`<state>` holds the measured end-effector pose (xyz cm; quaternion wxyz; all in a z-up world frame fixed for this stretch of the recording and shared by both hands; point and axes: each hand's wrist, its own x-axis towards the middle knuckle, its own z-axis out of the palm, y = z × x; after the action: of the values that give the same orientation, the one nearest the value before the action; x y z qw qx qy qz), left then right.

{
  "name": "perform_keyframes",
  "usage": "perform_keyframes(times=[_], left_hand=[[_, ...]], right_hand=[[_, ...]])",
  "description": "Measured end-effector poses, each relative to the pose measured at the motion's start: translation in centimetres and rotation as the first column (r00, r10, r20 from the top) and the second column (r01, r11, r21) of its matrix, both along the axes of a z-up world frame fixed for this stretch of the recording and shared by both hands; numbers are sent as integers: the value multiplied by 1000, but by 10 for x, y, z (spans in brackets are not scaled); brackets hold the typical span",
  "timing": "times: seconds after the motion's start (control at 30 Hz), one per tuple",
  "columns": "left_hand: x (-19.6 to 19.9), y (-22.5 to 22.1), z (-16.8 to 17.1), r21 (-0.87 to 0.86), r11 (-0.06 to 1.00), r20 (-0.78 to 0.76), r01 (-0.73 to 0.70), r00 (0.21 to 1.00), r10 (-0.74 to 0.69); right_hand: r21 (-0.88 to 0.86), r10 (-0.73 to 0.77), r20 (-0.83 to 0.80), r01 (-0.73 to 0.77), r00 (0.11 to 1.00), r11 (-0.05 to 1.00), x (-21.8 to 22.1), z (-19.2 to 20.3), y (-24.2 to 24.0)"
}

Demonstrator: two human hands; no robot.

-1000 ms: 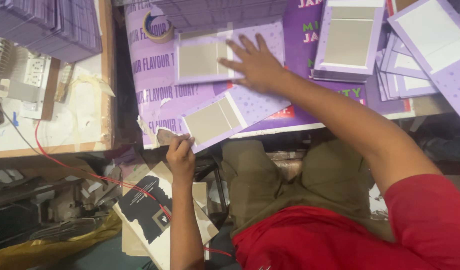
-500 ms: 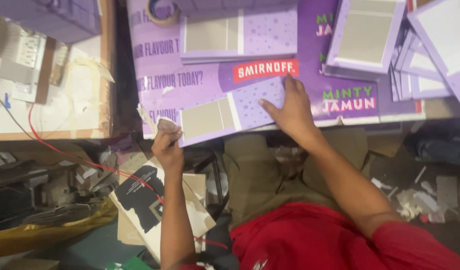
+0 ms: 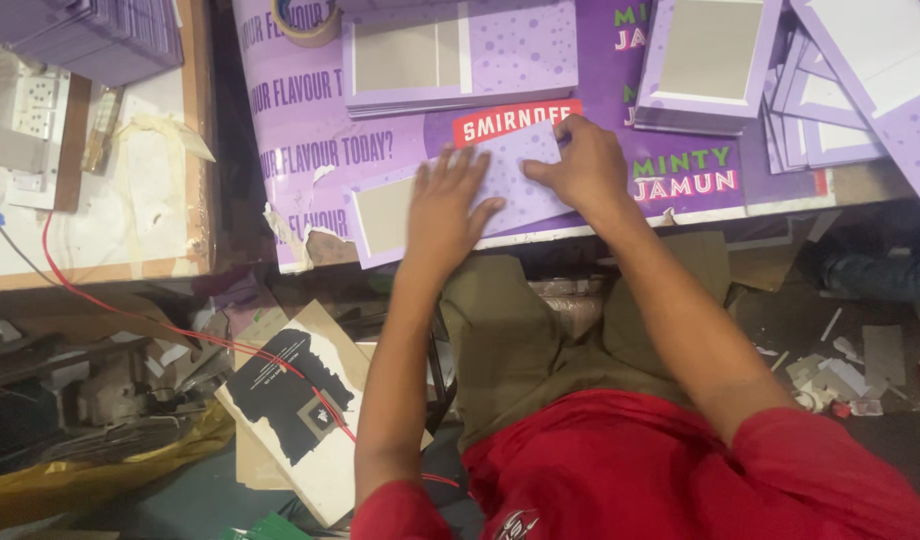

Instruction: The person assembles purple cardboard boxes by inserting smaller inserts into larger box shells and stacking them. The person uses a dark cloth to wipe the surface of the boxes during assembly.

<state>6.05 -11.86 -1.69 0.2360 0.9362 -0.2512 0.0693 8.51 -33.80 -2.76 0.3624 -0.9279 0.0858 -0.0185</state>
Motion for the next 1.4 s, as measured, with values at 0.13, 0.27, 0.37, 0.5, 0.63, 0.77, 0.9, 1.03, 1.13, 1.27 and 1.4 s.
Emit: perform_keyframes(times=[0.13, 0.27, 0.37, 0.5, 0.63, 0.77, 0.9, 1.03, 1.13, 1.27, 1.4], left_hand=[[20, -13, -17, 11, 999, 2, 33, 999, -33], [14, -6, -17, 36, 999, 14, 23, 1000, -23], [15, -12, -19, 24, 1000, 21, -19, 1000, 19], [14, -13, -30, 11, 998, 25, -64, 998, 63], [17, -8, -32, -78, 996, -14, -41, 999, 40], [19, 4, -23, -38, 983, -21, -177, 984, 176], [18, 16, -19, 110, 959, -15, -262, 964, 266], [18, 21, -21, 95, 977, -32, -190, 980, 194], [18, 23, -20, 81, 976, -41, -204, 977, 207], [22, 25, -16, 102, 966, -14, -236, 971, 239], [12, 21, -18, 81, 968, -20, -239, 970, 242]], right_hand=[[-89, -52, 1, 52, 999, 995, 28, -17, 6], [-74, -41, 149, 53, 988, 996, 44, -23, 19], [-7, -39, 97, 40, 995, 999, 23, -14, 15], [53, 78, 166, -88, 983, 995, -40, -3, 13], [122, 41, 66, -49, 997, 991, -59, 1, 15], [169, 38, 61, -48, 997, 984, -48, 5, 18], [209, 28, 54, -39, 998, 977, -42, 6, 16], [-41, 124, 259, -118, 958, 992, -22, 6, 15], [25, 138, 159, -144, 978, 989, 4, 16, 17], [220, 258, -35, -244, 966, 944, 22, 41, 21], [256, 307, 98, -322, 947, 911, 11, 50, 34]])
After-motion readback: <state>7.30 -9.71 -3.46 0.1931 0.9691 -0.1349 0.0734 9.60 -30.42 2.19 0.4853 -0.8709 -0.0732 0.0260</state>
